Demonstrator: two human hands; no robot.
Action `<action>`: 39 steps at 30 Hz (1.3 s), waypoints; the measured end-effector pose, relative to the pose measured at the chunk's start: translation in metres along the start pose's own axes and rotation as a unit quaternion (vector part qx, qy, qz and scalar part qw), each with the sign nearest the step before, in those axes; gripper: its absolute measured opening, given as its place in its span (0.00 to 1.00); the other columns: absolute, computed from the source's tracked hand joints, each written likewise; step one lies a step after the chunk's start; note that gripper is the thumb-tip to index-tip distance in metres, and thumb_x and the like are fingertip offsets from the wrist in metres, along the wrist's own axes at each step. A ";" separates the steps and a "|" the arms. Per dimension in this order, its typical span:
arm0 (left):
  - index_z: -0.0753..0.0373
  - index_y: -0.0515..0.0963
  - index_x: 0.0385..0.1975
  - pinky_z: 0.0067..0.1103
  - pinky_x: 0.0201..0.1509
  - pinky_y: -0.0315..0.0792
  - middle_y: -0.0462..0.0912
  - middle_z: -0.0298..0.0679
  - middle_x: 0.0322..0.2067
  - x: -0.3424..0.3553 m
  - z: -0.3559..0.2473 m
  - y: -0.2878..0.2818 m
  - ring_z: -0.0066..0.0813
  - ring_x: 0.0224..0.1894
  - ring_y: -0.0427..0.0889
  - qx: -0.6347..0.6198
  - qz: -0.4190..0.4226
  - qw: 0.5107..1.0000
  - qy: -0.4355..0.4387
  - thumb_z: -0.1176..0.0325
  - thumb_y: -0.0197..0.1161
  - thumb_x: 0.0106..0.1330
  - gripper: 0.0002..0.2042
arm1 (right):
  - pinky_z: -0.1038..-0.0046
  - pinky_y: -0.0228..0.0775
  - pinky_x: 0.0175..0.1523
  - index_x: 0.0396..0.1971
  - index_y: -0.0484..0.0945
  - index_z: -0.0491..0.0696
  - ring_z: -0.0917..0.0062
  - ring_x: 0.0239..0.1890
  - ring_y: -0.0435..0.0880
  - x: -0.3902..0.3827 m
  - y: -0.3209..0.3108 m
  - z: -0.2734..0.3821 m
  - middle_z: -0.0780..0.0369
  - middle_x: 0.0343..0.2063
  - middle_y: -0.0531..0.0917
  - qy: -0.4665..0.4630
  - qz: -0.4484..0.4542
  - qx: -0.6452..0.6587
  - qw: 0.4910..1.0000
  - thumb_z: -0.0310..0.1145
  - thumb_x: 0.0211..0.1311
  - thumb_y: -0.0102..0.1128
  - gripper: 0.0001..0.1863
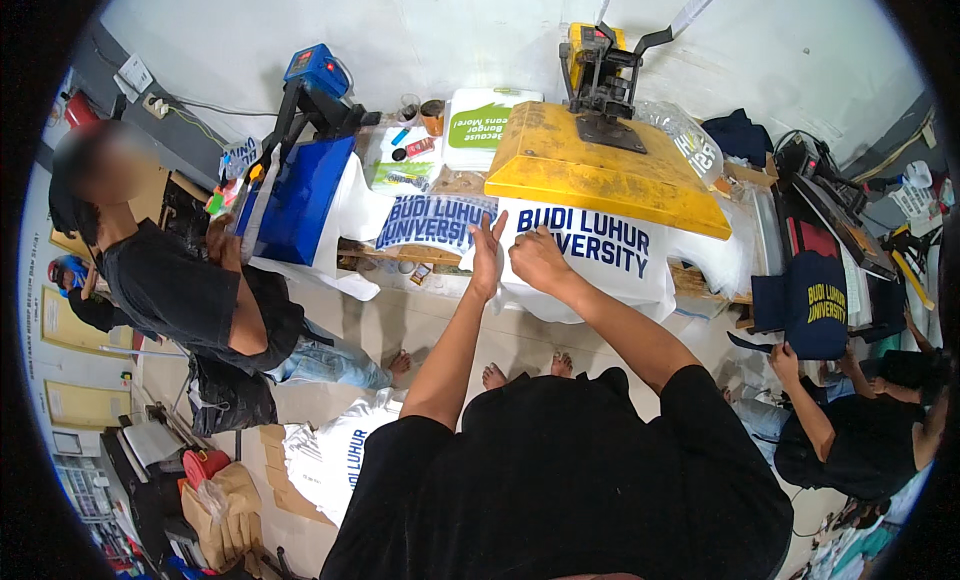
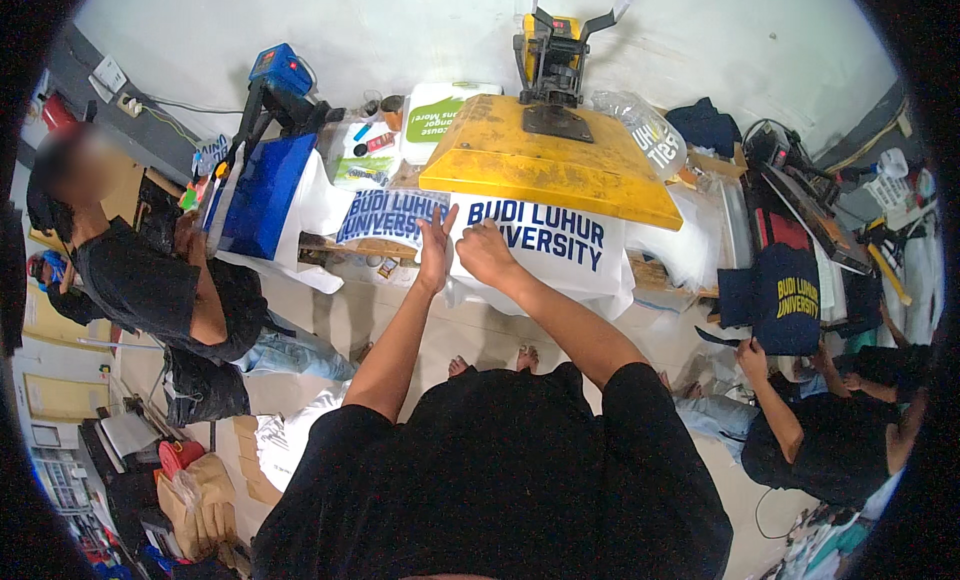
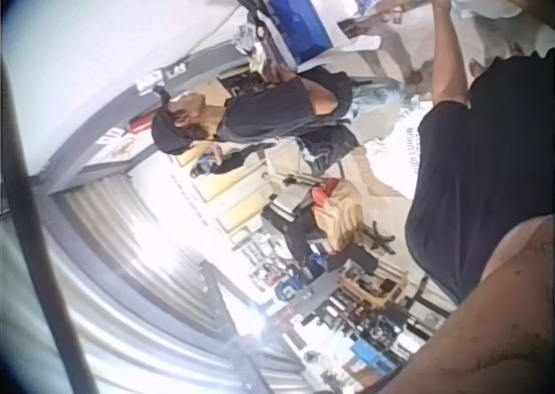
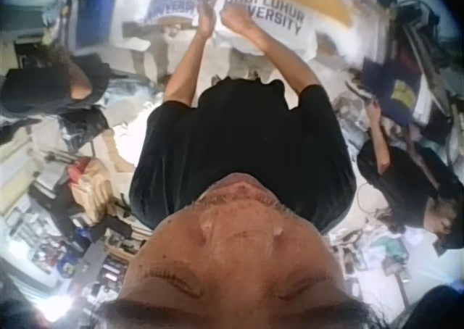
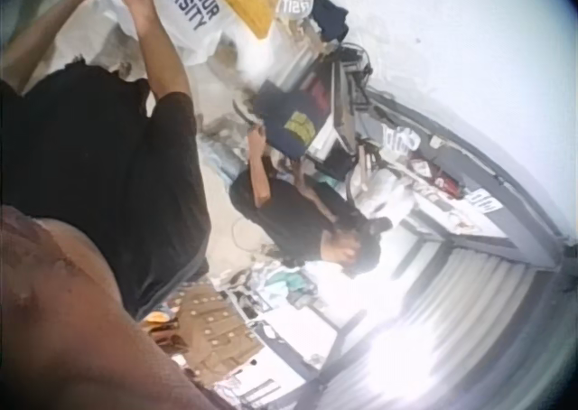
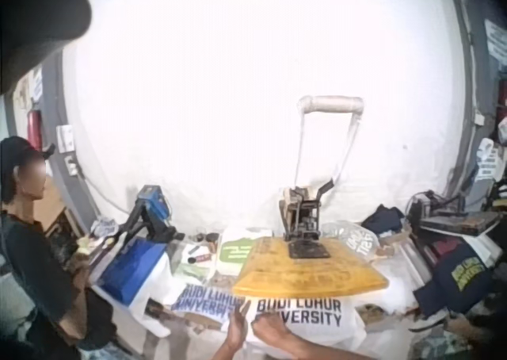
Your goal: The person picks up white t-shirts from a stack, aligns them on a heat press machine with their hands, and lowers the press handle to apply a printed design.
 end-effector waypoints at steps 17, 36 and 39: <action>0.65 0.28 0.80 0.33 0.84 0.24 0.57 0.34 0.80 -0.003 0.000 -0.002 0.31 0.83 0.37 0.008 0.000 1.000 0.008 0.23 0.21 0.72 0.52 | 0.60 0.73 0.44 0.25 0.84 0.48 0.63 0.35 0.86 -0.011 0.002 0.000 0.60 0.27 0.85 0.120 -0.049 0.199 0.971 0.29 0.52 0.67 0.02; 0.66 0.48 0.80 0.37 0.84 0.39 0.48 0.52 0.81 -0.027 0.018 -0.023 0.52 0.83 0.42 0.387 -0.012 0.911 0.142 0.66 0.63 0.74 0.40 | 0.71 0.71 0.21 0.40 0.76 0.40 0.74 0.20 0.80 -0.229 0.013 -0.337 0.57 0.27 0.83 0.542 -0.452 0.453 0.544 0.31 0.74 0.52 0.09; 0.68 0.49 0.80 0.34 0.84 0.39 0.49 0.52 0.80 -0.021 0.021 -0.010 0.47 0.83 0.43 0.329 -0.005 0.935 0.130 0.70 0.61 0.73 0.38 | 0.70 0.77 0.23 0.42 0.74 0.34 0.69 0.22 0.84 -0.286 -0.016 -0.384 0.52 0.28 0.84 0.641 -0.464 0.424 0.440 0.30 0.74 0.50 0.12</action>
Point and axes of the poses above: each hand's wrist, its own x-axis towards the middle knuckle, its own y-axis out of the palm, z = x × y, the point moved 1 cm from there along x, towards the middle knuckle
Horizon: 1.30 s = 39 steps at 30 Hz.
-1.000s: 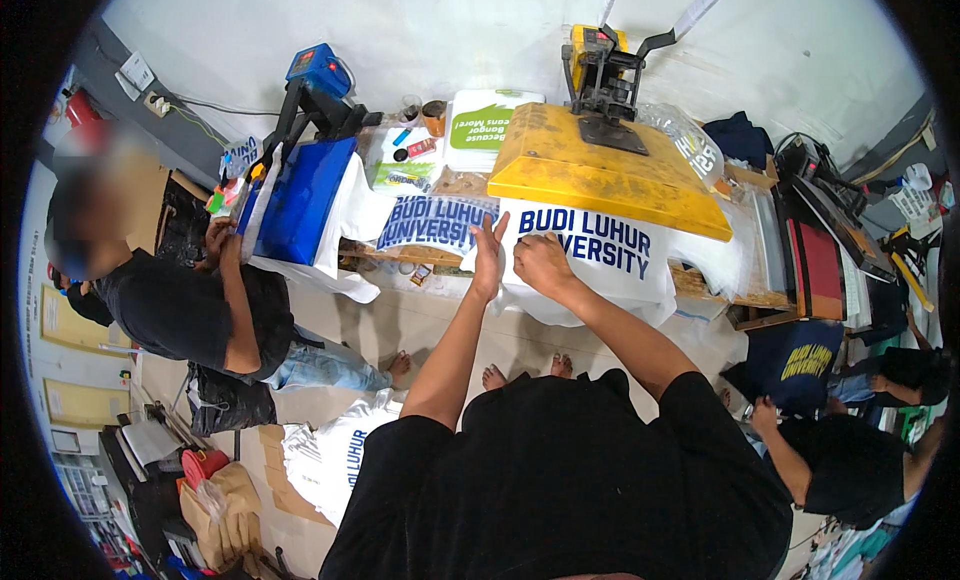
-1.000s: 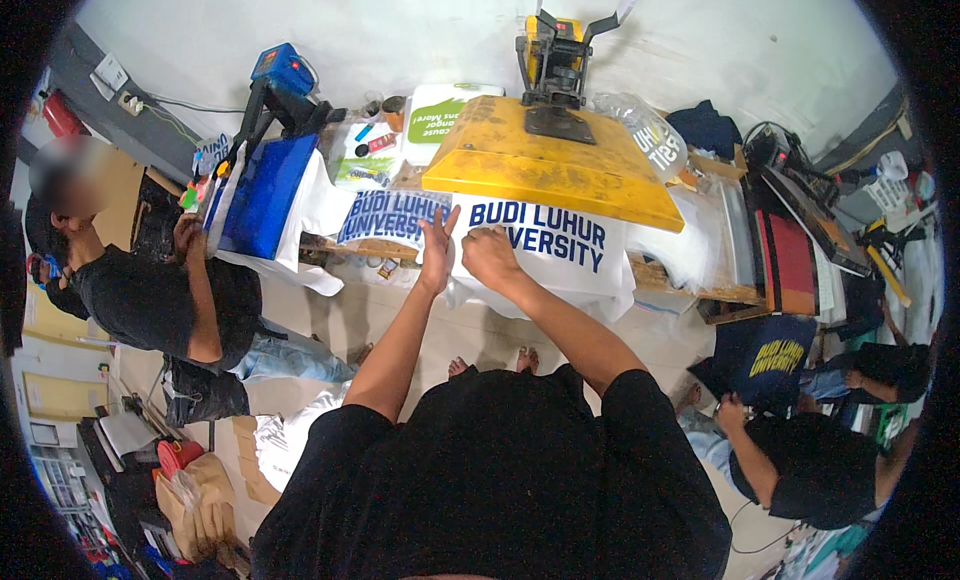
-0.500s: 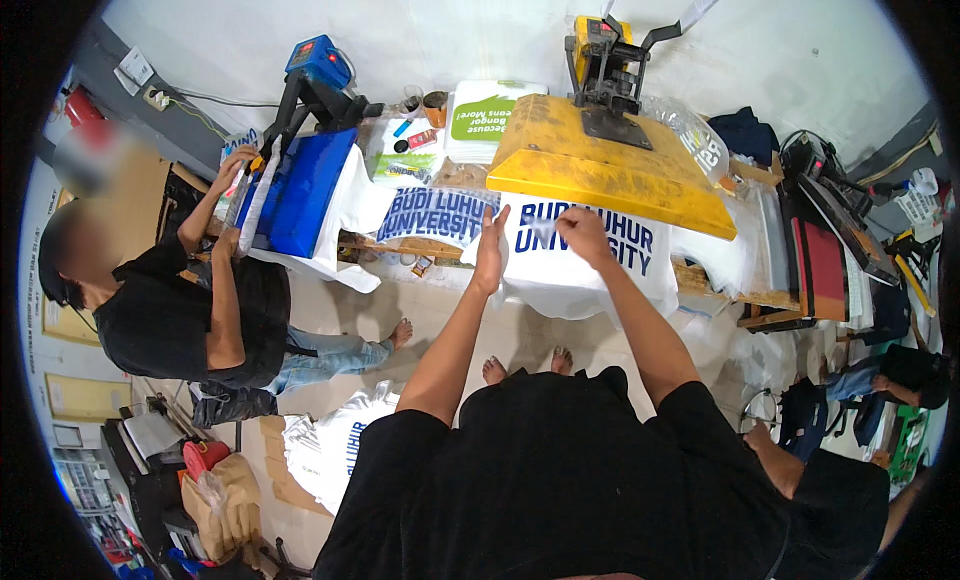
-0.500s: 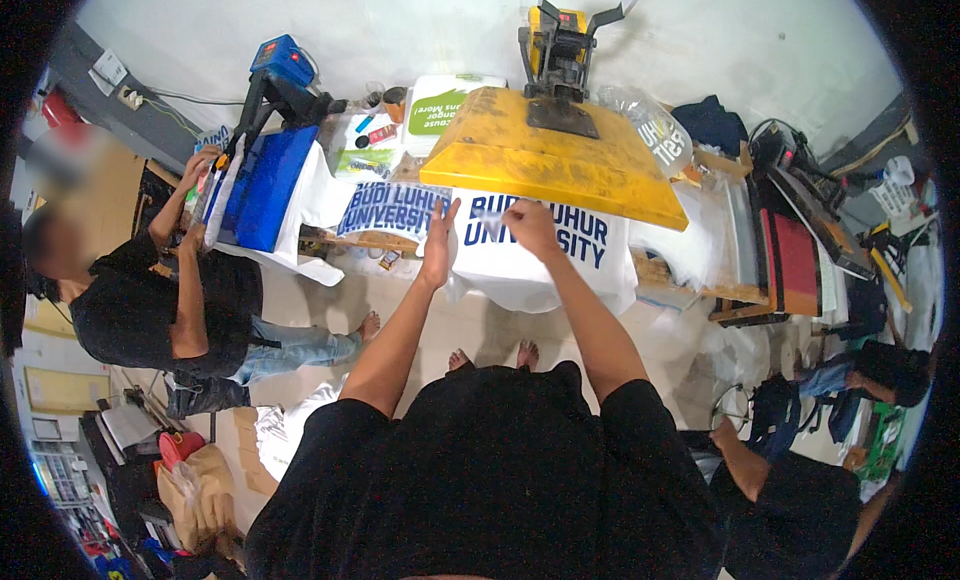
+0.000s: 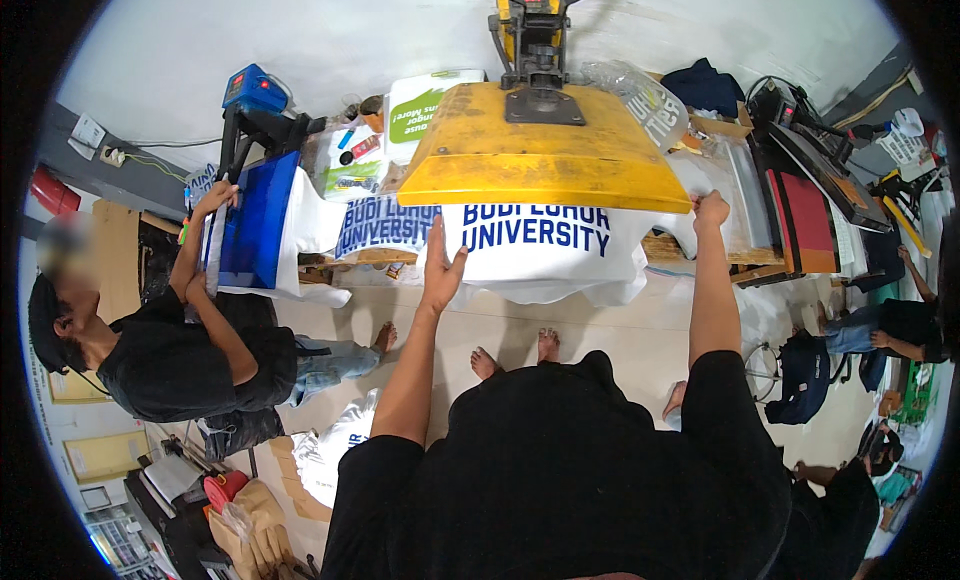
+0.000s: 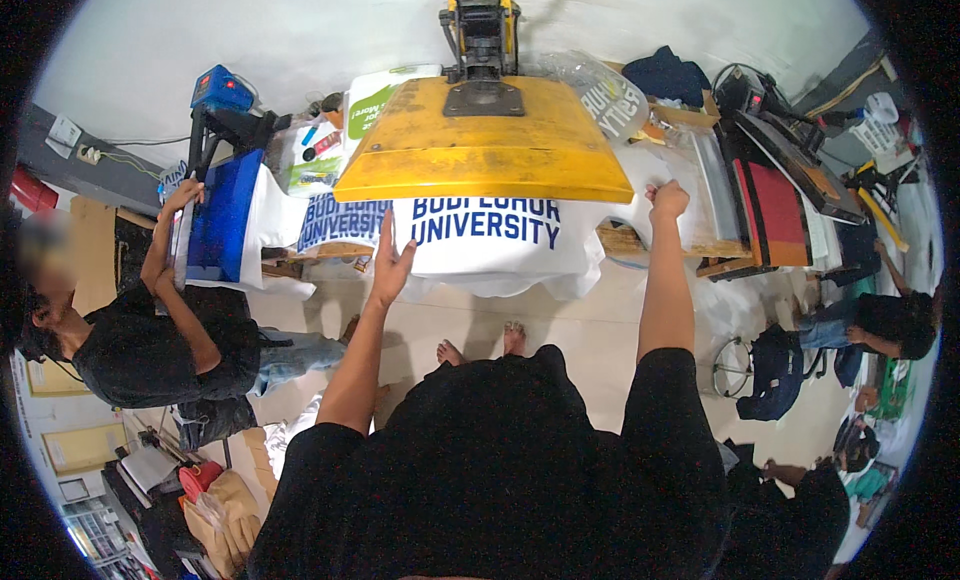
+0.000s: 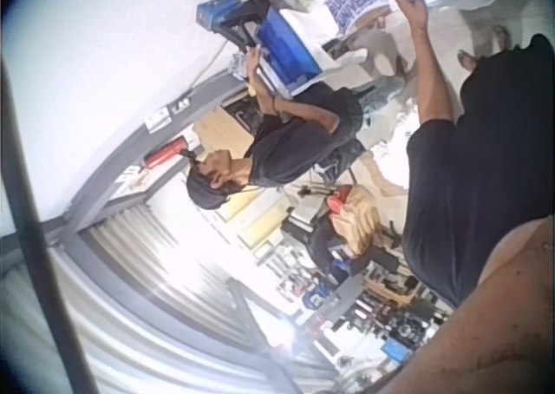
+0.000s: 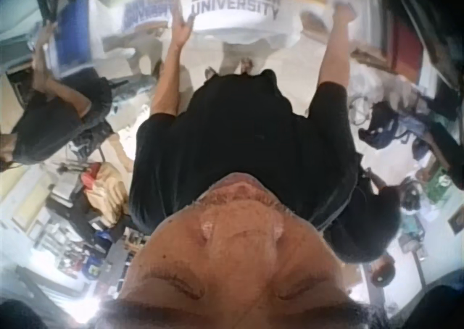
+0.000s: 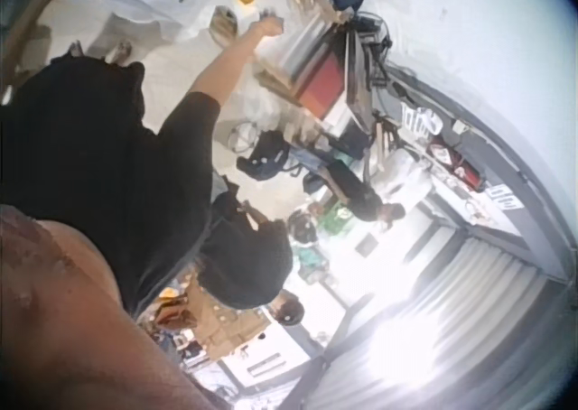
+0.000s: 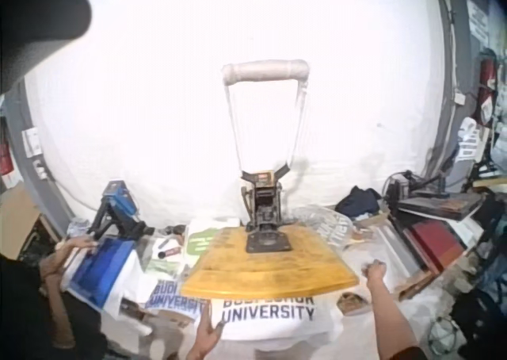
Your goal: The person picks up white t-shirts from a stack, aligns them on a heat press machine with their hands, and lowers the press handle to apply a printed design.
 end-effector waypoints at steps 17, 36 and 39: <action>0.71 0.55 0.77 0.32 0.81 0.50 0.59 0.57 0.77 -0.003 -0.005 0.008 0.47 0.80 0.56 0.039 -0.031 0.998 0.031 0.75 0.57 0.70 0.35 | 0.59 0.90 0.36 0.43 0.70 0.26 0.55 0.31 0.89 0.046 -0.105 -0.101 0.42 0.37 0.84 0.118 -0.042 0.153 0.980 0.24 0.73 0.49 0.12; 0.70 0.65 0.71 0.36 0.79 0.54 0.68 0.53 0.71 -0.054 -0.010 -0.015 0.46 0.75 0.64 0.096 -0.164 0.981 0.025 0.69 0.47 0.81 0.23 | 0.78 0.75 0.42 0.44 0.81 0.40 0.82 0.36 0.82 -0.189 -0.009 0.254 0.61 0.39 0.87 -0.397 0.108 0.023 0.911 0.31 0.75 0.63 0.09; 0.71 0.67 0.70 0.35 0.77 0.58 0.72 0.52 0.67 -0.080 0.003 -0.019 0.43 0.72 0.68 0.071 -0.201 0.977 0.008 0.69 0.48 0.81 0.21 | 0.77 0.77 0.51 0.51 0.82 0.38 0.79 0.48 0.84 -0.281 0.028 0.374 0.55 0.45 0.86 -0.612 0.084 -0.041 0.786 0.36 0.74 0.66 0.17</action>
Point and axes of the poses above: each hand's wrist, its own x-axis towards the middle knuckle, its own y-axis out of the palm, z = x × y, the point moved 1 cm from there along x, towards the middle knuckle
